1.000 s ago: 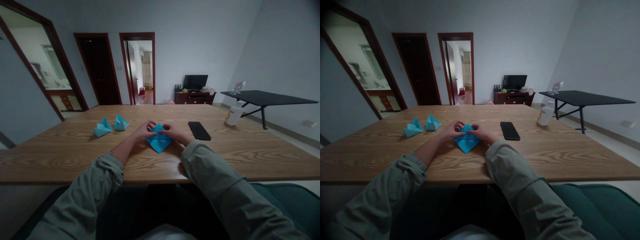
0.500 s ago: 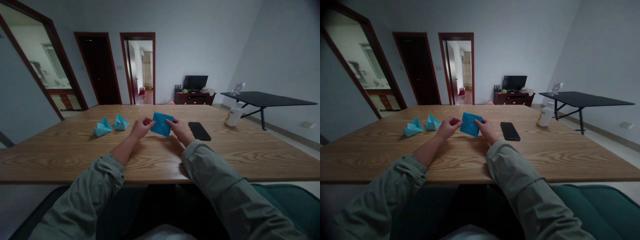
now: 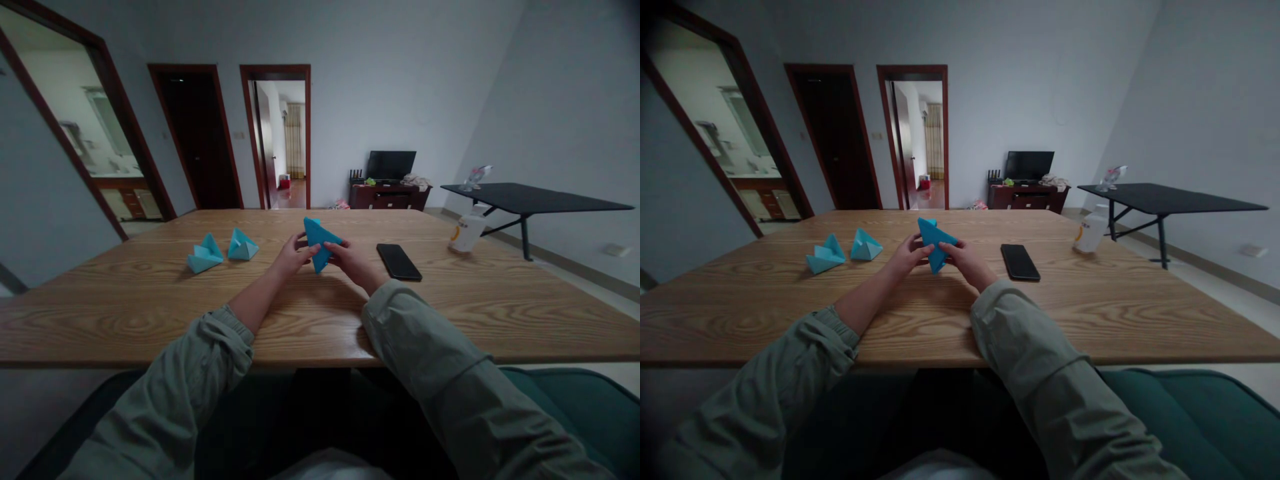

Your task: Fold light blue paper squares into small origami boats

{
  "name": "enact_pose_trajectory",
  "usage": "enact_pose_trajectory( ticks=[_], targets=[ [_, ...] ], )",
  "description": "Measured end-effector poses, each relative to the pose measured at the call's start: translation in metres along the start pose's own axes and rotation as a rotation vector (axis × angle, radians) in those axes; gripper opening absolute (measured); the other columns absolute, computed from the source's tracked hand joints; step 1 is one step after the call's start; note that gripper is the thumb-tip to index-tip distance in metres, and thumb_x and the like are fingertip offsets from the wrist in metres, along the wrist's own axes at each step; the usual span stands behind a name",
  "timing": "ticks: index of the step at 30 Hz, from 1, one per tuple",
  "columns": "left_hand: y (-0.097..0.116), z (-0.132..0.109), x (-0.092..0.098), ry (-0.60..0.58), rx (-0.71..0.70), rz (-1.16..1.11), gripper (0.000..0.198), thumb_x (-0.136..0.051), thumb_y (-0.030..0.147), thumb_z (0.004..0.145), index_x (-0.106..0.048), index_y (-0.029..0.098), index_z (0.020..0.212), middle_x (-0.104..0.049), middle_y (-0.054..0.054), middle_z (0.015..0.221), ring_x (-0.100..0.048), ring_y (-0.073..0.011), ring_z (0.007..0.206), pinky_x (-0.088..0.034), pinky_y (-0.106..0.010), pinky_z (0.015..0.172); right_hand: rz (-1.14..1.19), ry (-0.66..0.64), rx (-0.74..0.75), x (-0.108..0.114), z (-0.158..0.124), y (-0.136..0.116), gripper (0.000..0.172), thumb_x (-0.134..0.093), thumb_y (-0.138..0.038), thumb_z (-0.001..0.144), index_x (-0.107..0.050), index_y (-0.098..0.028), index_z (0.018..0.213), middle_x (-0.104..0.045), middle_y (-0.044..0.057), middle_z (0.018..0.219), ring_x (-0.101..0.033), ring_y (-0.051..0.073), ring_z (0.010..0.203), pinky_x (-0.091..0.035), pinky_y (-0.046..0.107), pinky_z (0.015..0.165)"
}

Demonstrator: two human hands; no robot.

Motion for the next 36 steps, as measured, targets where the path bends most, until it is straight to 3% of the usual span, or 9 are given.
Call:
enact_pose_trajectory(
  ticks=[6,10,13,17,20,24,27,32,36],
  targets=[
    [0.002,-0.002,-0.001,-0.011,-0.025,-0.040,0.068,-0.081,0.042,0.060,-0.053,0.021,0.118,-0.061,-0.010,0.117,-0.062,-0.0252,0.100,-0.053,-0.038,0.078,-0.390,-0.052,0.155,-0.009,-0.005,-0.009,0.028,-0.068,-0.035,0.076,-0.069,-0.014,0.095,-0.071,0.005,0.089,-0.063,0.017,0.080,-0.050,0.032,0.078],
    [0.002,-0.002,0.008,0.051,-0.025,0.015,0.084,-0.082,0.036,0.061,-0.040,0.029,0.134,-0.057,-0.010,0.125,-0.060,-0.0247,0.104,-0.053,-0.037,0.078,-0.852,0.137,0.441,-0.009,-0.013,-0.027,0.019,-0.060,-0.023,0.079,-0.069,-0.017,0.095,-0.070,0.004,0.087,-0.062,0.019,0.081,-0.048,0.033,0.078],
    [0.003,-0.001,0.018,0.011,-0.004,-0.002,0.089,-0.078,0.039,0.066,-0.031,0.031,0.141,-0.051,-0.015,0.133,-0.058,-0.0263,0.111,-0.054,-0.040,0.079,-1.085,0.199,0.614,-0.007,-0.018,-0.035,0.022,-0.058,-0.017,0.080,-0.068,-0.020,0.099,-0.069,0.006,0.098,-0.062,0.021,0.092,-0.046,0.035,0.086],
    [0.006,-0.001,0.030,-0.050,-0.065,0.107,0.082,-0.081,0.039,0.061,-0.045,0.024,0.134,-0.045,-0.017,0.140,-0.058,-0.0289,0.112,-0.053,-0.042,0.082,-1.188,0.167,0.719,-0.002,-0.020,-0.038,0.020,-0.060,-0.016,0.078,-0.069,-0.021,0.095,-0.068,0.007,0.106,-0.060,0.022,0.101,-0.045,0.037,0.093],
    [0.004,-0.003,0.029,-0.138,-0.104,0.314,0.076,-0.081,0.038,0.060,-0.053,0.021,0.128,-0.060,-0.014,0.124,-0.063,-0.0279,0.103,-0.053,-0.041,0.082,-1.230,0.173,0.755,-0.002,-0.021,-0.039,0.016,-0.063,-0.018,0.077,-0.070,-0.021,0.091,-0.066,0.009,0.115,-0.057,0.023,0.108,-0.043,0.039,0.097],
    [0.004,-0.004,0.024,-0.181,-0.217,0.517,0.051,-0.072,0.037,0.070,-0.063,0.021,0.118,-0.069,-0.007,0.107,-0.065,-0.0242,0.095,-0.052,-0.037,0.084,-1.283,0.111,0.725,-0.007,-0.020,-0.035,0.018,-0.063,-0.018,0.076,-0.070,-0.020,0.092,-0.060,0.011,0.127,-0.053,0.025,0.118,-0.039,0.040,0.102],
    [-0.001,-0.003,0.025,-0.165,-0.263,0.739,0.034,-0.064,0.030,0.076,-0.069,0.024,0.108,-0.071,-0.004,0.105,-0.064,-0.0231,0.097,-0.048,-0.036,0.091,-1.339,0.000,0.597,-0.006,-0.018,-0.024,0.022,-0.064,-0.019,0.075,-0.069,-0.020,0.096,-0.058,0.011,0.131,-0.054,0.026,0.118,-0.040,0.040,0.100],
    [-0.022,-0.006,0.030,-0.314,-0.188,1.034,0.031,-0.059,0.028,0.078,-0.072,0.028,0.106,-0.072,-0.004,0.105,-0.063,-0.0254,0.100,-0.044,-0.033,0.092,-1.350,-0.250,0.333,-0.004,-0.020,-0.002,0.027,-0.062,-0.018,0.074,-0.068,-0.023,0.100,-0.068,0.006,0.110,-0.063,0.022,0.099,-0.045,0.031,0.086],
    [-0.027,-0.009,0.033,-0.361,-0.167,0.997,0.035,-0.060,0.032,0.077,-0.071,0.028,0.110,-0.071,-0.003,0.110,-0.063,-0.0247,0.101,-0.043,-0.031,0.091,-1.357,-0.286,0.241,-0.007,-0.026,-0.001,0.029,-0.064,-0.024,0.073,-0.068,-0.021,0.102,-0.071,0.005,0.095,-0.063,0.020,0.082,-0.043,0.026,0.073]
  ],
)
Point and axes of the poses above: each hand's wrist, its own z-axis towards the middle knuckle, its own x-axis out of the back of the hand, y = z × x, the point moved 5 cm from there along z, towards the middle knuckle
